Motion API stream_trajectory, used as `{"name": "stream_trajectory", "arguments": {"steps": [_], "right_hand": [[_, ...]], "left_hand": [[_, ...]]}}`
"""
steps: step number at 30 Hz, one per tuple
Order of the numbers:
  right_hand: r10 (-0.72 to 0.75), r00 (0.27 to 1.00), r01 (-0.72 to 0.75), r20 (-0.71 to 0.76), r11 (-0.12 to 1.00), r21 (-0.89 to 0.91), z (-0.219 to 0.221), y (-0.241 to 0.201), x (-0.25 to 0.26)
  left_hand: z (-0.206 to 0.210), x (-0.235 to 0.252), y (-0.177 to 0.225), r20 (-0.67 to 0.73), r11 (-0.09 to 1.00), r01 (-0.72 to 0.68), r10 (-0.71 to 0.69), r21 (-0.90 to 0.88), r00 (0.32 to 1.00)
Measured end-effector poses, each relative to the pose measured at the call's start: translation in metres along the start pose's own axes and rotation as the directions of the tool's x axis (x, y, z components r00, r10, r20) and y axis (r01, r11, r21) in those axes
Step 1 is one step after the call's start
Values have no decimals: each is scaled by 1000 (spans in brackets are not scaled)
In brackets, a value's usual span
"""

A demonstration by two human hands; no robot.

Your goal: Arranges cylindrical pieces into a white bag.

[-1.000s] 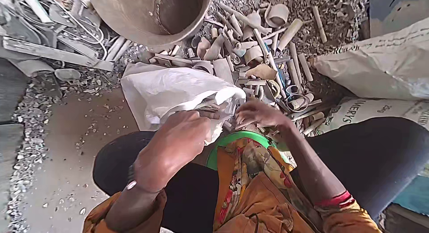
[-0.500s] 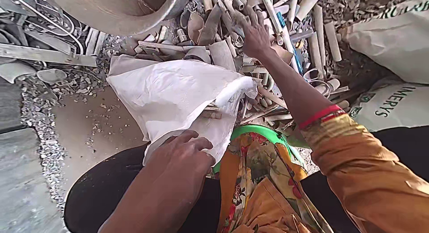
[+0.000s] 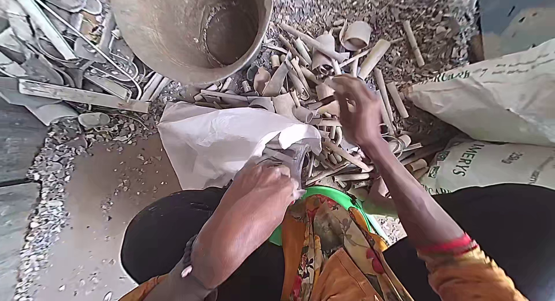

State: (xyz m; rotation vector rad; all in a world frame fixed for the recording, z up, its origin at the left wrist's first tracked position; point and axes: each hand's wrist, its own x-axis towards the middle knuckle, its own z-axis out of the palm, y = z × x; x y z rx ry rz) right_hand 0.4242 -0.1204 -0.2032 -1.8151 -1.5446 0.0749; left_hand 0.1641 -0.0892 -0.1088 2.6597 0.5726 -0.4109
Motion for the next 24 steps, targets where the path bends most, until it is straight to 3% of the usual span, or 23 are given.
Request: {"name": "stream_trajectory", "arguments": {"steps": [1,3,6,9,11,15,20,24], "right_hand": [[20,998,-19,-59,999,27,-27,-17,-8],[89,972,-52,-217,984,168,-68,-35,-19],[322,882,-82,-344,823,562,-107,-47,-34],[607,748,-167,-269,564,809,-125,-58,-45],[696,689,-172,-201,427,888,-129,-59,-54],[760,637,-189,-130,318,929,-128,-54,-72],[807,587,-205,-73,235,950,-117,-44,-87],[865,490,-245,103,23,969,-103,-29,-90]], "left_hand": [[0,1,1,-138,1000,-5,5,-3,990],[1,8,4,-437,1000,-2,-10,-28,899],[-11,17,10,-670,988,-50,-60,-145,740],[-18,20,13,-706,970,-145,-36,-196,708],[-14,23,13,-718,953,-218,-1,-212,696],[-6,27,17,-778,878,-422,97,-227,620],[8,33,23,-863,789,-550,51,-273,503],[11,36,21,-883,678,-662,40,-320,468]]}}
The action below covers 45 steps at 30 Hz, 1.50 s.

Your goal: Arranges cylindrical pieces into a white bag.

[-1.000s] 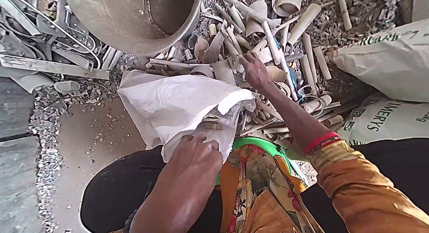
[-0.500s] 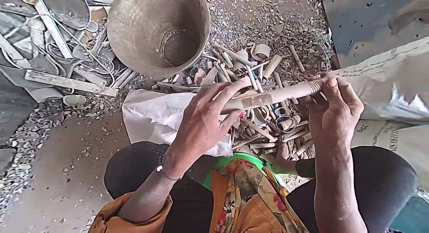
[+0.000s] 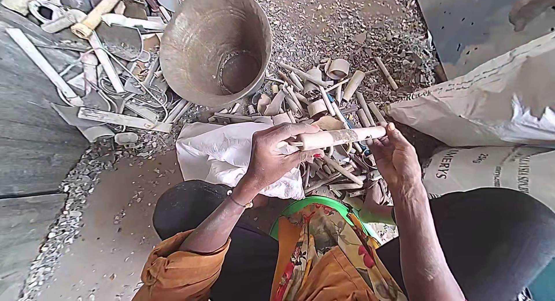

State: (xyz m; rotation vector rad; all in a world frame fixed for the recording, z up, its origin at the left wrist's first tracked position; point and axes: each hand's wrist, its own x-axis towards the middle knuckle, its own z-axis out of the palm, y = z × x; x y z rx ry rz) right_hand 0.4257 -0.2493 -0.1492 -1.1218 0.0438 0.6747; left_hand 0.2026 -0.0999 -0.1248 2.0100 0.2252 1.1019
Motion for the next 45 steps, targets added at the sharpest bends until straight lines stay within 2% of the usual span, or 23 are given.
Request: {"name": "stream_trajectory", "arguments": {"steps": [3,6,9,12,15,17,20,22,24,25,27,29,31,32,34,35,37,38,39,41,42,43,45], "right_hand": [[128,992,-128,-24,992,10,1,14,2],[187,982,-187,-24,982,-14,4,24,-2],[217,976,-216,12,974,-69,6,28,-7],[229,968,-213,108,967,-142,7,32,-10],[309,946,-295,99,946,-133,10,46,-14],[388,920,-382,46,918,-107,11,58,-16],[464,885,-465,-25,886,0,20,82,-18],[441,897,-440,-1,895,68,41,97,-13],[321,934,-334,159,940,66,77,106,-8],[248,920,-270,303,962,35,99,106,-9],[144,823,-123,550,990,-74,142,97,-13],[75,788,0,611,992,-122,177,94,-3],[65,842,85,535,964,-251,181,96,3],[79,867,118,492,926,-358,168,99,3],[132,881,157,454,825,-543,116,111,8],[152,900,149,409,774,-615,87,121,19],[153,957,95,245,635,-766,26,135,42],[131,981,44,143,569,-821,-8,140,54],[104,994,-22,38,521,-853,-42,141,63],[-3,982,-165,-190,483,-860,-104,138,81],[-59,946,-249,-319,500,-830,-125,133,85],[-103,892,-328,-441,525,-785,-140,128,88],[-89,775,-451,-625,614,-647,-162,122,91]], "left_hand": [[2,1,-2,12,996,-38,39,-78,999],[7,1,-4,-31,998,-39,38,-44,999],[4,3,-5,-136,999,27,-22,30,990],[-3,6,-2,-218,993,102,-86,66,972],[-10,6,3,-203,981,158,-134,109,970],[-13,8,2,-154,954,261,-239,147,959],[-22,8,-1,-172,865,500,-500,-45,849],[-32,11,-3,-263,804,569,-594,-171,760],[-42,16,-6,-419,789,556,-612,-262,671],[-48,19,-6,-479,788,544,-611,-288,631],[-56,22,-5,-550,777,540,-618,-323,562],[-61,22,-7,-505,751,564,-654,-344,564],[-58,17,-10,-347,732,615,-681,-293,645],[-55,14,-11,-228,740,637,-672,-214,704],[-42,7,-10,26,791,608,-611,71,791],[-32,3,-8,116,800,536,-579,269,807],[-10,-12,-2,283,766,264,-499,587,819],[-2,-20,1,413,762,125,-472,635,779],[4,-25,5,560,781,58,-496,622,664],[14,-28,7,754,815,81,-565,574,336],[20,-30,6,774,800,90,-598,593,211],[25,-32,4,764,777,80,-628,624,148],[37,-35,-3,710,715,41,-698,698,96]]}}
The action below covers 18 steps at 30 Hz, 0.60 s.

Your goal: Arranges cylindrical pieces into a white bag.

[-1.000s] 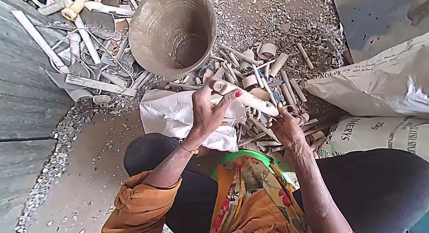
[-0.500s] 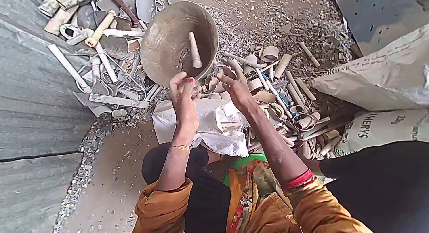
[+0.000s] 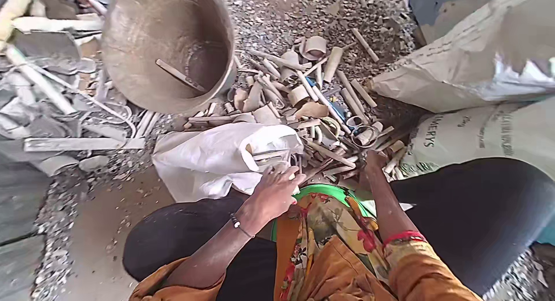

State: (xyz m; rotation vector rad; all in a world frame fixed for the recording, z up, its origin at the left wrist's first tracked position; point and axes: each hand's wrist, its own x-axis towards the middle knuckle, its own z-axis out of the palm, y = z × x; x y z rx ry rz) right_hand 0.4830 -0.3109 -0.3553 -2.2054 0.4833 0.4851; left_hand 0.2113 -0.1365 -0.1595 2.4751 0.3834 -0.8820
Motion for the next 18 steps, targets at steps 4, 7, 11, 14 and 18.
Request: {"name": "stream_trajectory", "arguments": {"steps": [4,7,11,14,18], "right_hand": [[96,994,-88,-59,989,117,0,11,24],[-3,996,-4,-92,997,-75,1,6,38],[-95,995,90,-26,983,-163,2,4,62],[-121,991,134,59,924,-359,13,-3,78],[-206,964,263,170,834,-485,37,-9,97]], "left_hand": [[-7,27,0,40,988,142,-145,68,989],[-9,40,-4,13,977,191,-193,97,981],[-13,55,-15,115,959,233,-253,162,961],[-21,64,-9,236,933,290,-337,212,912],[-28,65,-5,297,928,277,-346,251,890]]}}
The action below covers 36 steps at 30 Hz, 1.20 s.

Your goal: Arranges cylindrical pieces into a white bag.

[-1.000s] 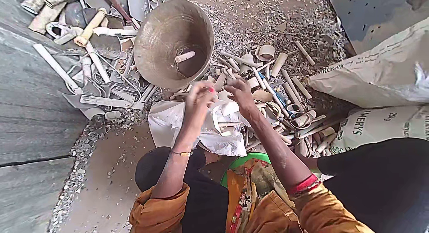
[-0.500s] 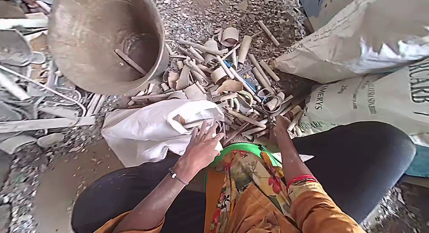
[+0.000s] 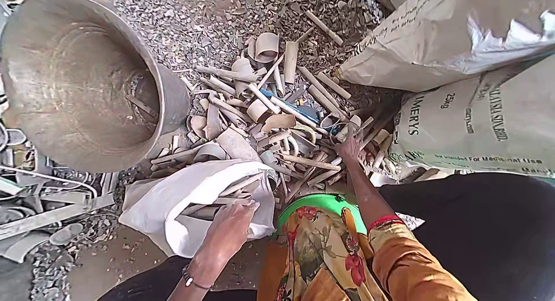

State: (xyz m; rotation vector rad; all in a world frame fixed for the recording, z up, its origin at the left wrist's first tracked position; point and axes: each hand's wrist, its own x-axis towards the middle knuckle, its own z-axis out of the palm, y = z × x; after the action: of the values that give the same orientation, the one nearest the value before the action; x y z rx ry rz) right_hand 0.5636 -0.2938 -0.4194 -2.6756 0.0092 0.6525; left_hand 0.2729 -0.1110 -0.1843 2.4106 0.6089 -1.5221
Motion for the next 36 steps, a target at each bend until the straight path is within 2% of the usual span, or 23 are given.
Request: {"name": "stream_trajectory", "arguments": {"steps": [3,5,9,11,14,17,19,20,21,22,24,25,28,30,31,32,35,36], "right_hand": [[-43,999,43,-2,999,-24,7,0,28],[-28,998,32,47,997,-69,5,-2,46],[-19,982,60,189,976,-211,-6,-8,66],[-38,979,87,200,966,-243,-8,-6,69],[-88,988,108,128,981,-162,-11,4,60],[-56,992,68,112,992,-109,-17,1,40],[-58,978,72,199,995,-64,-31,-7,23],[-105,956,106,273,994,13,-41,-13,14],[-189,919,145,346,978,150,-51,-17,3],[-293,851,159,435,935,318,-63,-22,-9],[-505,667,51,548,764,643,-84,-31,-34],[-610,577,-9,543,660,751,-94,-38,-50],[-882,309,-60,355,354,933,-123,-64,-99],[-961,140,-102,238,225,969,-136,-80,-126],[-976,85,-131,203,191,973,-142,-85,-139],[-981,56,-176,184,172,969,-146,-89,-151],[-981,73,-282,178,151,947,-149,-88,-176],[-978,99,-303,184,146,942,-148,-84,-182]], "left_hand": [[-7,-2,0,174,999,-27,21,29,985],[-12,-5,-1,250,998,-28,14,56,968],[-19,-13,-5,180,998,26,-35,51,983],[-21,-15,-6,140,998,40,-46,47,989],[-24,-16,-3,140,998,42,-48,43,989],[-21,-20,-4,109,999,20,-23,25,994],[-20,-25,-6,97,1000,7,-9,21,995],[-20,-28,-7,71,1000,-2,0,15,997],[-17,-31,-9,30,1000,-15,15,-1,999],[-14,-35,-11,-29,999,-39,38,-27,999],[-7,-40,-16,-170,992,-106,93,-66,981],[-5,-43,-17,-231,986,-146,124,-82,965],[-9,-52,-19,-325,970,-213,165,-118,931],[-11,-58,-20,-371,972,-205,149,-118,917],[-12,-61,-21,-390,971,-203,140,-126,910],[-13,-64,-22,-404,969,-207,136,-136,904],[-10,-64,-25,-407,970,-188,111,-154,907],[-6,-61,-23,-385,976,-166,101,-140,917]]}}
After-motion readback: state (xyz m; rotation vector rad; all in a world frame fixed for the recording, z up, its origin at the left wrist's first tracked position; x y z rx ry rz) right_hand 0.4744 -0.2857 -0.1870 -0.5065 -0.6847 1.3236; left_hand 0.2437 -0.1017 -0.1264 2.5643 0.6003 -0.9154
